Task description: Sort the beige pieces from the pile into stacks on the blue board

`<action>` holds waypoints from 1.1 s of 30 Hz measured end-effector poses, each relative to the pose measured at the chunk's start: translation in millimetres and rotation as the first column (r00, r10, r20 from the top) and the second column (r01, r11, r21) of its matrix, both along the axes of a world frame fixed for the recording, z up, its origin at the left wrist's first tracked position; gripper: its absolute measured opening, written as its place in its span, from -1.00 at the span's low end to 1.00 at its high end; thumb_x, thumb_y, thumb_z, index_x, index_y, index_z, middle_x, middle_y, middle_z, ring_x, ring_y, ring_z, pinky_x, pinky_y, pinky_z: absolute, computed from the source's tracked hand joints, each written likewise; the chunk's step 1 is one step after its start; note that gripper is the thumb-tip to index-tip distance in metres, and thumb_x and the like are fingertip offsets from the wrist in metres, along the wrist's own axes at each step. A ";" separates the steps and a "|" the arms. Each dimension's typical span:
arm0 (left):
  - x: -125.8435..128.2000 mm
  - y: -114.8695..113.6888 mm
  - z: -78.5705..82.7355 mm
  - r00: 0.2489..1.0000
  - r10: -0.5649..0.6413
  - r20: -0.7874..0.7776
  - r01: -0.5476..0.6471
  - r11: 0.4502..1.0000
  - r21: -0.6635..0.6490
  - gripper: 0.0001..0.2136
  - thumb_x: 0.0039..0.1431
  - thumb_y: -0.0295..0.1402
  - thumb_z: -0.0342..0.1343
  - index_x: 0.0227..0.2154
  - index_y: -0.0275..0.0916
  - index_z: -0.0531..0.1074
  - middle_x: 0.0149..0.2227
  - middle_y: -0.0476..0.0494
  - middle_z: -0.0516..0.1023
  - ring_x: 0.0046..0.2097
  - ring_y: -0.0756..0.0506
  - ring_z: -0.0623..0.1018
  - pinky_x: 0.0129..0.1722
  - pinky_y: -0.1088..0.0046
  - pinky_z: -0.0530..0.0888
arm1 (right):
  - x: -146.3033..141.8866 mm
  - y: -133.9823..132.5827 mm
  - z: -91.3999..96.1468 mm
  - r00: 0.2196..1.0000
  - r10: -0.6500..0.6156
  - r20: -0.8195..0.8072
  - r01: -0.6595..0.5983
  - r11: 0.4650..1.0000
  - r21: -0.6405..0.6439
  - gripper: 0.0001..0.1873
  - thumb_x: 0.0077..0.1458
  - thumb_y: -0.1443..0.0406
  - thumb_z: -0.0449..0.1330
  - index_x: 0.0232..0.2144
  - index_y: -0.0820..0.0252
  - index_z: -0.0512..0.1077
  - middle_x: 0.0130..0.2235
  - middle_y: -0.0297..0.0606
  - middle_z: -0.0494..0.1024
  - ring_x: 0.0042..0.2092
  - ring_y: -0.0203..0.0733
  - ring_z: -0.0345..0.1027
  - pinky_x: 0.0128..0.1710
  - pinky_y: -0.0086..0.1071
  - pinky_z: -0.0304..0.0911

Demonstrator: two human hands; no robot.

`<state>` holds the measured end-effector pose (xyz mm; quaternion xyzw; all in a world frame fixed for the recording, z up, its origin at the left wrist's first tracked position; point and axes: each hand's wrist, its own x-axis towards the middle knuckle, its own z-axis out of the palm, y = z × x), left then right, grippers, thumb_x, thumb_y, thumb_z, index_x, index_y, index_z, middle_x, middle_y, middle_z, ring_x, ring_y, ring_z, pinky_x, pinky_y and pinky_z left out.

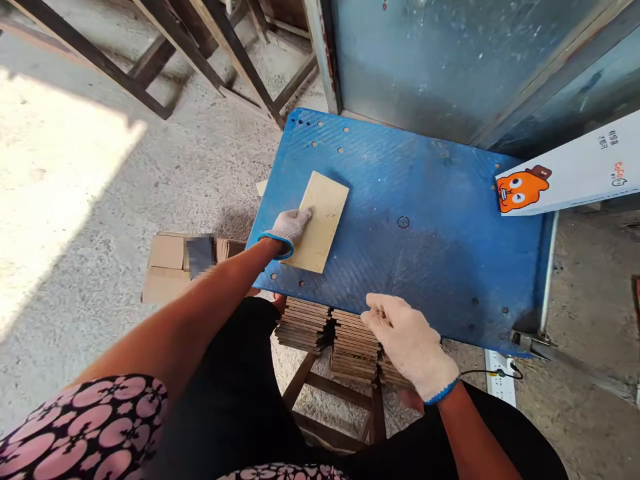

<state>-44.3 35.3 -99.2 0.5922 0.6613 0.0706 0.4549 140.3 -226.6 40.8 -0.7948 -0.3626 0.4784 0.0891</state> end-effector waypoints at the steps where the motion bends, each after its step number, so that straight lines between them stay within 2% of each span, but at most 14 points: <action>1: 1.5 -3.2 -1.2 1.000 0.014 0.010 -0.014 1.000 -0.014 -0.62 0.24 -0.09 0.07 -0.61 -0.19 0.29 -0.60 0.00 0.27 -0.45 -0.03 0.32 -0.44 0.48 0.25 | -5.1 1.3 -0.1 0.999 0.048 -0.012 -0.048 0.999 -0.019 -0.61 0.16 0.04 0.18 0.01 -0.11 0.53 0.08 -0.30 0.55 0.08 0.01 0.42 0.04 -0.17 0.29; 5: 3.3 -15.6 -4.3 0.998 0.061 0.026 -0.060 0.997 -0.045 -0.62 0.21 -0.07 0.09 -0.61 -0.21 0.33 -0.61 0.01 0.28 -0.48 -0.02 0.30 -0.48 0.49 0.22 | -19.7 3.1 -2.9 0.980 0.200 -0.014 -0.201 0.977 -0.077 -0.63 0.20 0.07 0.13 0.02 -0.08 0.50 0.07 -0.26 0.54 0.03 -0.01 0.43 -0.08 -0.27 0.24; 9: -2.2 -18.9 -6.0 0.994 0.107 0.027 -0.105 0.992 -0.072 -0.62 0.20 -0.09 0.10 -0.62 -0.23 0.33 -0.61 0.01 0.30 -0.49 0.00 0.30 -0.51 0.49 0.22 | -25.3 2.2 -6.9 0.953 0.299 -0.041 -0.302 0.946 -0.115 -0.63 0.23 0.08 0.08 0.04 -0.08 0.47 0.03 -0.26 0.54 -0.04 -0.05 0.43 -0.18 -0.30 0.18; 16: -3.0 -14.8 -14.4 0.997 0.077 -0.024 -0.079 0.994 -0.075 -0.62 0.21 -0.07 0.08 -0.57 -0.24 0.39 -0.55 -0.06 0.42 -0.43 -0.05 0.41 -0.48 0.48 0.26 | -32.5 -0.8 -14.1 0.946 0.319 -0.059 -0.324 0.939 -0.118 -0.64 0.25 0.09 0.06 0.03 -0.08 0.47 0.00 -0.27 0.54 -0.03 -0.06 0.42 -0.12 -0.28 0.16; 22: 0.6 -15.5 -20.3 0.957 -0.075 -0.280 0.065 0.997 -0.044 -0.64 0.18 -0.04 0.11 -0.37 -0.29 0.50 -0.33 -0.27 0.58 -0.23 -0.22 0.57 -0.31 0.38 0.40 | -38.6 -2.3 -19.0 0.941 0.317 -0.115 -0.328 0.940 -0.090 -0.65 0.25 0.11 0.05 0.01 -0.07 0.48 0.00 -0.29 0.54 0.03 -0.07 0.40 -0.04 -0.27 0.17; 25: 1.9 -16.2 -19.4 0.924 -0.063 -0.376 0.062 0.998 -0.015 -0.61 0.14 -0.08 0.16 -0.15 -0.32 0.50 -0.15 -0.34 0.59 -0.10 -0.25 0.58 -0.18 0.35 0.46 | -40.8 -0.8 -17.2 0.938 0.329 -0.106 -0.340 0.933 -0.115 -0.66 0.24 0.11 0.06 -0.01 -0.05 0.48 -0.01 -0.28 0.55 0.02 -0.06 0.41 -0.08 -0.28 0.18; 28: 5.6 -17.7 -13.6 0.890 -0.085 -0.449 0.097 0.995 0.004 -0.48 0.11 -0.08 0.19 0.01 -0.38 0.43 0.01 -0.45 0.51 0.02 -0.29 0.55 -0.06 0.31 0.48 | -42.3 0.8 -14.8 0.935 0.340 -0.102 -0.351 0.928 -0.123 -0.66 0.24 0.11 0.07 -0.01 -0.04 0.49 -0.02 -0.27 0.55 0.00 -0.05 0.42 -0.13 -0.29 0.18; 33: 17.2 -24.6 4.8 0.779 -0.242 -0.578 0.260 0.964 -0.053 -0.44 0.10 -0.03 0.19 0.04 -0.36 0.39 0.05 -0.50 0.44 0.07 -0.35 0.51 0.00 0.21 0.47 | -43.6 1.3 -15.6 0.933 0.347 -0.100 -0.357 0.926 -0.124 -0.65 0.24 0.11 0.06 0.00 -0.04 0.49 -0.02 -0.25 0.55 -0.02 -0.06 0.44 -0.16 -0.31 0.16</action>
